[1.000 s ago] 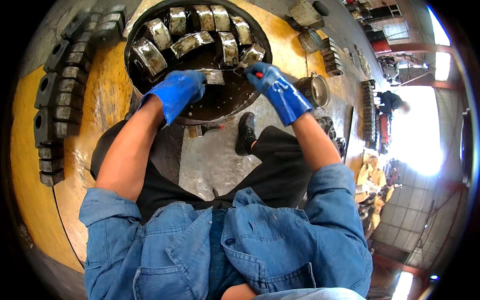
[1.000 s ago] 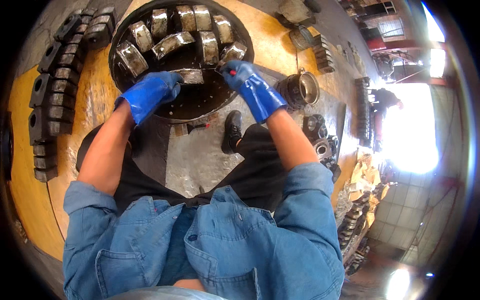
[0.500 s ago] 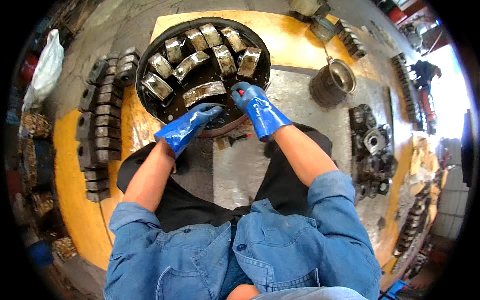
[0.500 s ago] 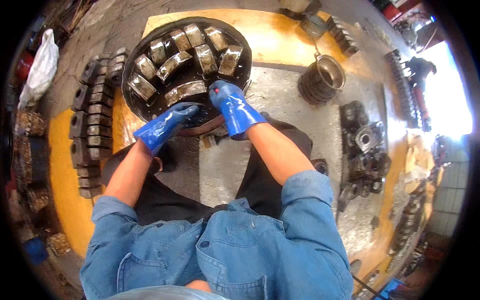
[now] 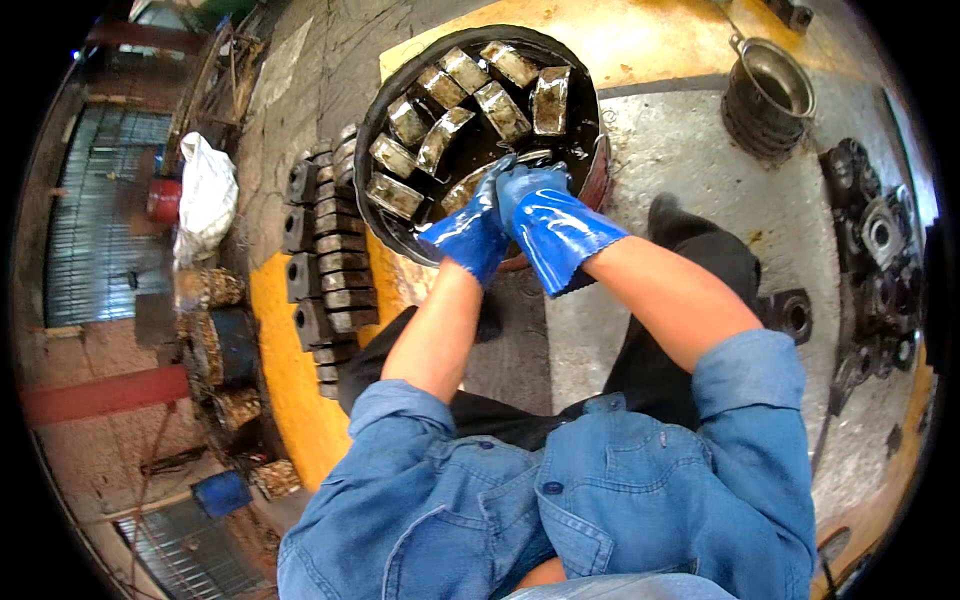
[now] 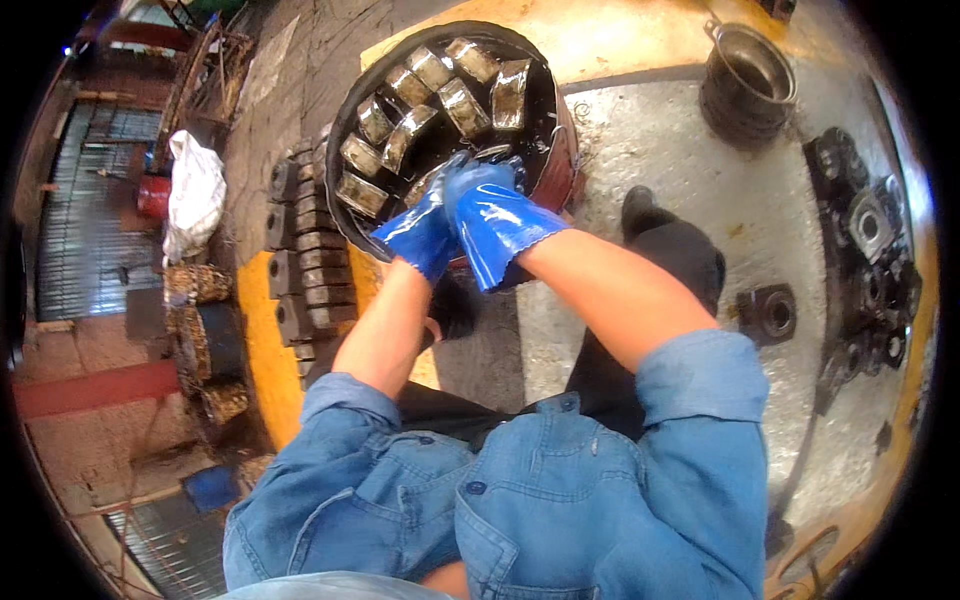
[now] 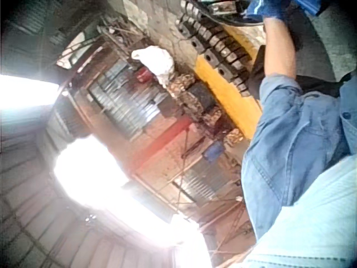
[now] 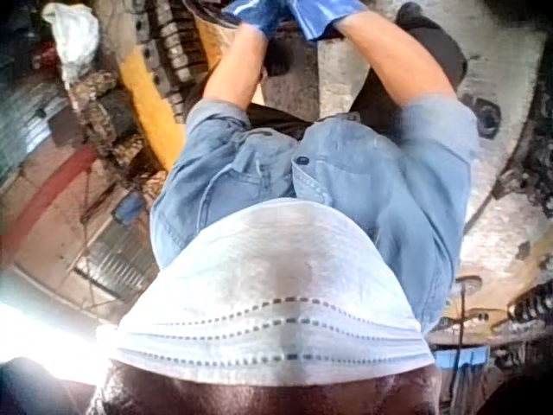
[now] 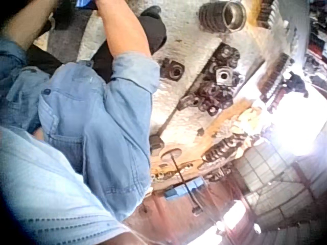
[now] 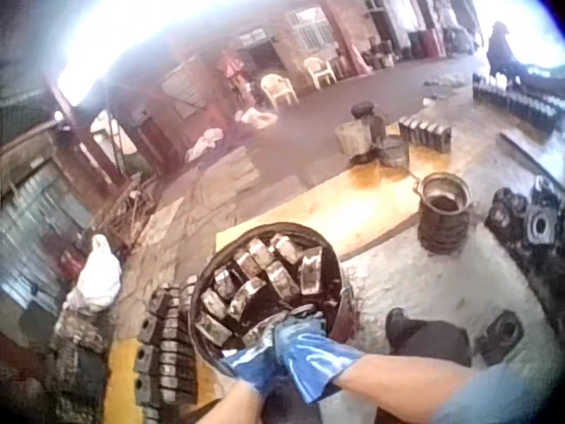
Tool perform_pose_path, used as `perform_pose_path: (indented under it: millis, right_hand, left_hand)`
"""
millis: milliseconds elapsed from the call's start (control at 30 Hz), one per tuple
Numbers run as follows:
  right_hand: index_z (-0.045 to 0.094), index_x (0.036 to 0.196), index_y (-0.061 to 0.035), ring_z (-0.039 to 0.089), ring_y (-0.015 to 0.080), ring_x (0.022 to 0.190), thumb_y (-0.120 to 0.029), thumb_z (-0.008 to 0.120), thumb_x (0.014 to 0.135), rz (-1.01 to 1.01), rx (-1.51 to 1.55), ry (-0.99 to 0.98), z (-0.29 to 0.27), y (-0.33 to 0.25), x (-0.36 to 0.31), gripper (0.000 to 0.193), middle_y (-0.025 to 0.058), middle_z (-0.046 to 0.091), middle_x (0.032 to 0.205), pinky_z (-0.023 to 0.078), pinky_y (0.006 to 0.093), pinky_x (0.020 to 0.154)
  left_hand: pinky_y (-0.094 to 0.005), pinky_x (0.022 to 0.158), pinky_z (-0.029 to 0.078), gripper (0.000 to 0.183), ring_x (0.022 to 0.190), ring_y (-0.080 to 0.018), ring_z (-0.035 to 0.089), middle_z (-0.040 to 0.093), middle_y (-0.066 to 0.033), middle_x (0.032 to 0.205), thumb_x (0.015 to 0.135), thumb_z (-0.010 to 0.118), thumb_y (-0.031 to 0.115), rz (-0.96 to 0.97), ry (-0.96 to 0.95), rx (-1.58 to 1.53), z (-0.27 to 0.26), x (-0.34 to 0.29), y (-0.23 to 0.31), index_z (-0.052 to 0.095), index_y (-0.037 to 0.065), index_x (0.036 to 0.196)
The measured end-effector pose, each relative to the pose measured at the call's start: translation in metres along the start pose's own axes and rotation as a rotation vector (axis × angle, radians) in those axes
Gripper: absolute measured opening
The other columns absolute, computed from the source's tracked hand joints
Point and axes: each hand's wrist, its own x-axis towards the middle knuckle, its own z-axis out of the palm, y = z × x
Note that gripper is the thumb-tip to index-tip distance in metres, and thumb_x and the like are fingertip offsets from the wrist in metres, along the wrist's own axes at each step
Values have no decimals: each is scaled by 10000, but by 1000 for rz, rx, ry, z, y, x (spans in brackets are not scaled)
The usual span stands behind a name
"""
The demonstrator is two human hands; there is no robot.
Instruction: The person cleans oily metal components by picking them up from a pile on the floor and placing them into a barrel filled with liquid. Using gloved hands and a small red-handled brush, they scrub the surfaces of the parts before arranging them inside the barrel.
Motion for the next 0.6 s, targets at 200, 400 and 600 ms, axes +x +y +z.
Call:
perform_pose_path:
  millis: [200, 400, 600]
  right_hand:
    - [670, 1295, -21, 726, 385, 1117, -400, 780, 852, -453, 33, 146, -25, 34, -39, 594, 214, 728, 1246, 569, 480, 971]
    - [772, 1118, -88, 756, 324, 971, -346, 705, 904, -511, 533, 249, -32, 98, 13, 341, 185, 774, 1047, 596, 421, 877]
    - [782, 1197, -161, 763, 258, 945, -351, 703, 909, -10, 633, 512, -78, 118, 28, 354, 123, 795, 1059, 599, 394, 912]
  left_hand:
    - [-356, 1139, 457, 412, 1339, -232, 575, 630, -112, 1442, 1098, 509, 285, -12, -102, 343, -73, 44, -10, 561, 91, 1458]
    - [-325, 1009, 495, 319, 1112, -194, 662, 738, -95, 1185, 1107, 457, 162, 306, 6, 1790, 42, -23, 13, 673, 34, 1304]
    - [-297, 727, 595, 261, 818, -172, 723, 770, -53, 1008, 1063, 534, 171, -253, 127, 877, 74, -19, 48, 701, 58, 1228]
